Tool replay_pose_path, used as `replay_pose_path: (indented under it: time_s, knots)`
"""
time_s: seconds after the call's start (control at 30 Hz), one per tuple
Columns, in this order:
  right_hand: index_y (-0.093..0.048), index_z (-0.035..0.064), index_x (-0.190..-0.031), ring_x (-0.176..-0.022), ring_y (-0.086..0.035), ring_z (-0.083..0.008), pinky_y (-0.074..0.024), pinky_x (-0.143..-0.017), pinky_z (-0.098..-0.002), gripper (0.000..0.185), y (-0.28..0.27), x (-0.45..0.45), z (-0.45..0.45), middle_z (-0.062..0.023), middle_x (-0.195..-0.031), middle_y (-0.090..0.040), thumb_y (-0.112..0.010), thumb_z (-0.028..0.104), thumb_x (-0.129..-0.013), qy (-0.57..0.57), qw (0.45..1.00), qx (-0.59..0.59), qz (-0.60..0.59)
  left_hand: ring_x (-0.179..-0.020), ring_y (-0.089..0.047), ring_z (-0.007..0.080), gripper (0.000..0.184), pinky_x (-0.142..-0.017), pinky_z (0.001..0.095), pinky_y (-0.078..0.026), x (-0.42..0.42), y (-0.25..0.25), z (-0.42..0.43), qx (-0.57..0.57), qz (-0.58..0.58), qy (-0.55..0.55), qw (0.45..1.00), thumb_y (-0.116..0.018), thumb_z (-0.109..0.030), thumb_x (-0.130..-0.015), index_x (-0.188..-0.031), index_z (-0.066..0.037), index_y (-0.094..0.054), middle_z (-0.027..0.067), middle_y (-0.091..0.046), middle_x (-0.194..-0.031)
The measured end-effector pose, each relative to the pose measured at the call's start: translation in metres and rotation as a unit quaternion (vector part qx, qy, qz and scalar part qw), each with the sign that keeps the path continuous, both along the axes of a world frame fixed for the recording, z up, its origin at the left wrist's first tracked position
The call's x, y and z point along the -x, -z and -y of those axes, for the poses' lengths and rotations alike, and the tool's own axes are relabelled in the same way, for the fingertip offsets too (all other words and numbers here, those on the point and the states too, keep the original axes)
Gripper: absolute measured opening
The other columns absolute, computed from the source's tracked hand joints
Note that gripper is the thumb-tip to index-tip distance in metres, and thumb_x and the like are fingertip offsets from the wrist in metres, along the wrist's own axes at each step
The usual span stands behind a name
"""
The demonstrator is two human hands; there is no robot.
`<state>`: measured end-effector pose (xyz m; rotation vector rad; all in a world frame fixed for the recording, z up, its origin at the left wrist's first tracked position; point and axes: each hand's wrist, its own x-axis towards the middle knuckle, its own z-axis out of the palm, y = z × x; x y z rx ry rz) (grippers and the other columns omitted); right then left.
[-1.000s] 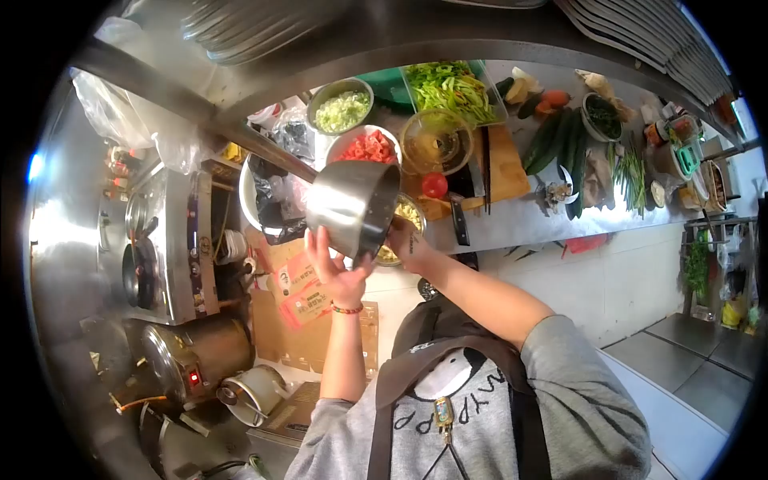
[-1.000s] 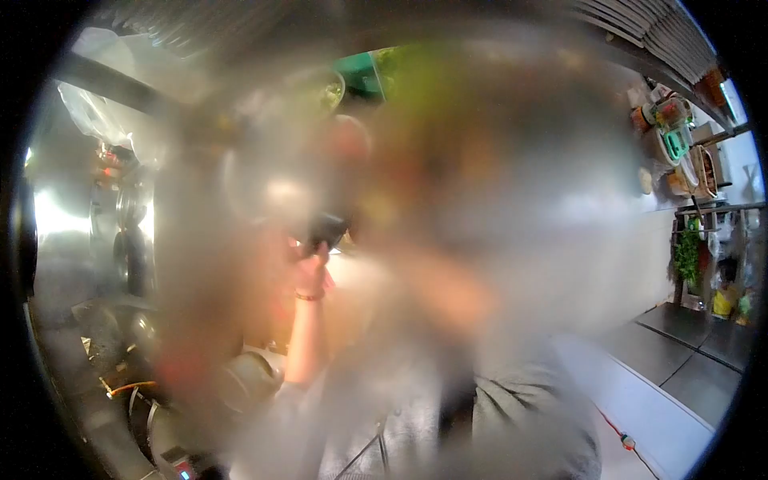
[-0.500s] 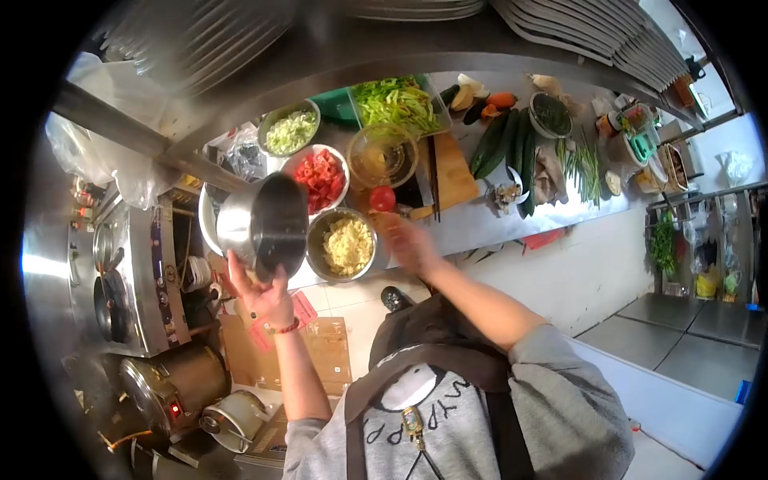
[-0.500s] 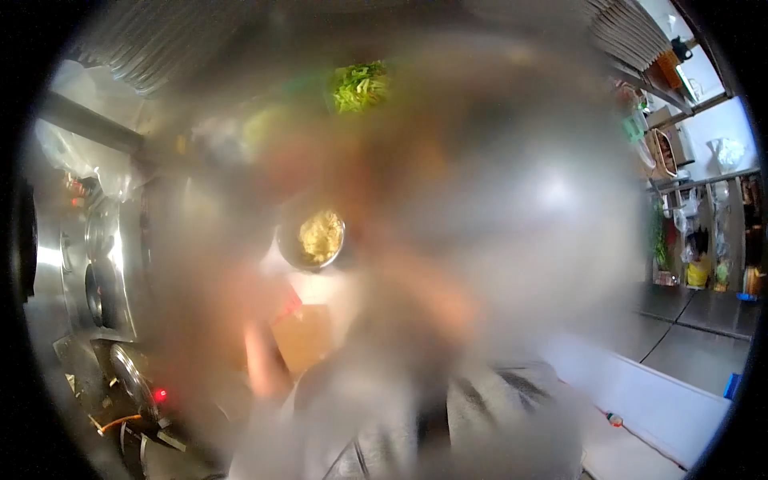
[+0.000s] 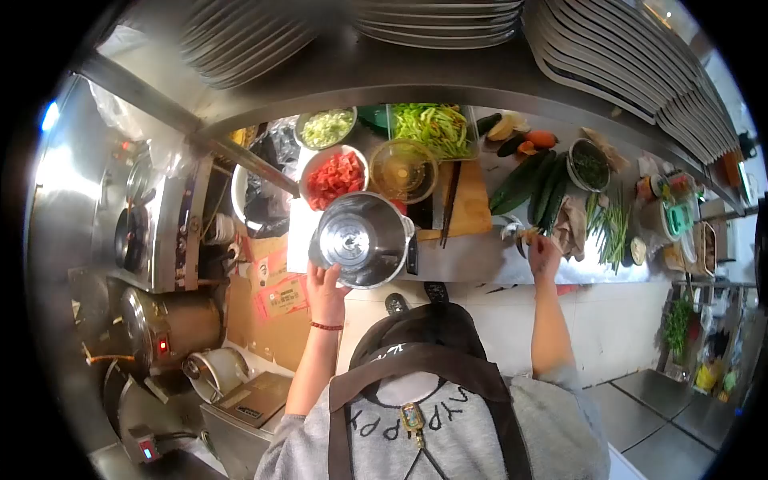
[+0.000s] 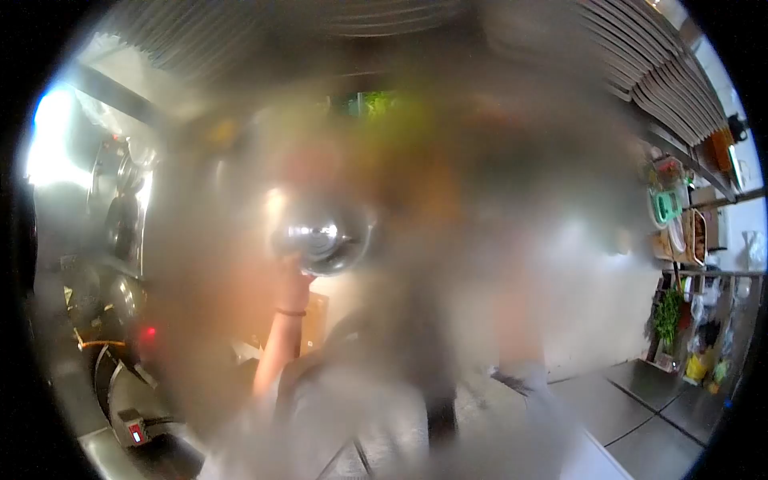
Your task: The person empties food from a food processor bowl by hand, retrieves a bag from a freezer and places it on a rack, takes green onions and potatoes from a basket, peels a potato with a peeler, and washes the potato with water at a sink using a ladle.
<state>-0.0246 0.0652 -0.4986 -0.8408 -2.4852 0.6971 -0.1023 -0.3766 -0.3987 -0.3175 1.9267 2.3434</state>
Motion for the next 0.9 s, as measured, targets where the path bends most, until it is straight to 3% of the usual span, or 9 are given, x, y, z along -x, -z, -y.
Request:
replay_pose_path:
  time_s: [0.03, 0.1, 0.17, 0.2, 0.3, 0.43, 0.53, 0.67, 0.9]
  knots:
    - [-0.063, 0.0038, -0.079, -0.056, -0.056, -0.0197, -0.045, -0.056, -0.0306, 0.013, 0.007, -0.007, -0.005, -0.0102, -0.063, -0.058, -0.06, 0.016, -0.083, 0.013, 0.996, 0.035, -0.079, -0.101, -0.05, 0.0154, 0.052, -0.067, 0.032, -0.053, 0.001, 0.005, -0.003, 0.012, 0.004, 0.01, 1.0, -0.055, -0.006, -0.084, -0.132, -0.01, -0.035, 0.0058, -0.05, -0.114]
    - [-0.061, 0.0042, -0.092, -0.058, -0.051, -0.0126, -0.0437, -0.057, -0.0272, 0.014, 0.099, -0.022, -0.054, -0.0041, -0.065, -0.054, -0.063, 0.01, -0.079, 0.002, 0.88, 0.402, -0.252, -0.102, -0.051, 0.0161, 0.053, -0.066, 0.0328, -0.053, 0.005, 0.01, -0.017, 0.016, 0.013, 0.029, 0.999, -0.054, -0.005, -0.084, -0.133, -0.011, -0.034, 0.0063, -0.05, -0.115]
    - [-0.056, 0.0034, -0.102, -0.061, -0.046, -0.0089, -0.0422, -0.057, -0.0253, 0.031, 0.046, -0.022, -0.02, -0.0007, -0.07, -0.049, -0.066, 0.006, -0.073, 0.029, 0.988, 0.127, -0.088, -0.102, -0.052, 0.0178, 0.054, -0.066, 0.0344, -0.054, 0.005, 0.01, -0.033, -0.045, 0.129, -0.072, 0.988, -0.053, -0.004, -0.084, -0.134, -0.012, -0.033, 0.0075, -0.049, -0.118]
    - [-0.053, 0.003, -0.108, -0.062, -0.045, -0.01, -0.0409, -0.057, -0.0248, 0.043, 0.06, -0.017, -0.028, -0.0024, -0.071, -0.048, -0.07, 0.006, -0.069, 0.037, 0.986, 0.149, -0.071, -0.102, -0.053, 0.0193, 0.057, -0.07, 0.0387, -0.055, 0.006, -0.004, -0.039, -0.072, 0.092, 0.015, 0.993, -0.053, -0.003, -0.084, -0.136, -0.013, -0.031, 0.0085, -0.049, -0.12]
    - [-0.05, 0.0052, -0.116, -0.071, -0.05, -0.017, -0.0436, -0.064, -0.0296, 0.053, 0.0, 0.0, -0.001, -0.0068, -0.082, -0.052, -0.071, 0.006, -0.068, -0.008, 0.991, 0.117, -0.062, -0.103, -0.052, 0.0189, 0.057, -0.073, 0.039, -0.056, 0.003, -0.012, -0.052, -0.073, 0.083, -0.003, 0.994, -0.052, -0.002, -0.084, -0.135, -0.013, -0.032, 0.0078, -0.049, -0.117]
    - [-0.051, 0.0061, -0.115, -0.082, -0.053, -0.0249, -0.0456, -0.071, -0.034, 0.054, -0.021, 0.013, 0.012, -0.0105, -0.092, -0.053, -0.071, 0.006, -0.065, -0.088, 0.992, 0.028, -0.086, -0.103, -0.051, 0.0184, 0.056, -0.072, 0.037, -0.056, 0.001, -0.009, -0.053, -0.072, 0.102, -0.011, 0.992, -0.052, -0.002, -0.084, -0.135, -0.013, -0.033, 0.0069, -0.049, -0.117]
    - [-0.057, 0.0074, -0.108, -0.089, -0.053, -0.0322, -0.0458, -0.076, -0.0378, 0.045, -0.044, 0.02, 0.033, -0.0142, -0.096, -0.053, -0.069, 0.006, -0.064, -0.25, 0.962, -0.089, -0.057, -0.104, -0.05, 0.0181, 0.056, -0.071, 0.0347, -0.055, 0.001, -0.008, -0.052, -0.041, 0.109, -0.017, 0.993, -0.052, -0.001, -0.084, -0.135, -0.014, -0.032, 0.0062, -0.048, -0.119]
    - [-0.059, 0.007, -0.103, -0.088, -0.053, -0.0308, -0.0454, -0.076, -0.0382, 0.039, -0.057, 0.024, 0.039, -0.0129, -0.095, -0.054, -0.068, 0.006, -0.065, -0.22, 0.971, -0.015, -0.089, -0.105, -0.05, 0.0171, 0.058, -0.07, 0.0319, -0.053, -0.004, -0.012, -0.051, -0.061, 0.1, -0.037, 0.992, -0.052, -0.001, -0.084, -0.136, -0.014, -0.031, 0.0059, -0.046, -0.122]
    - [-0.06, 0.0058, -0.086, -0.086, -0.054, -0.0298, -0.0456, -0.072, -0.0389, 0.029, -0.064, 0.036, 0.043, -0.0104, -0.086, -0.057, -0.074, 0.021, -0.066, -0.254, 0.961, -0.086, 0.064, -0.107, -0.049, 0.0176, 0.06, -0.074, 0.0343, -0.054, -0.011, -0.002, -0.042, -0.057, 0.115, -0.06, 0.99, -0.054, -0.001, -0.083, -0.137, -0.015, -0.031, 0.0058, -0.045, -0.124]
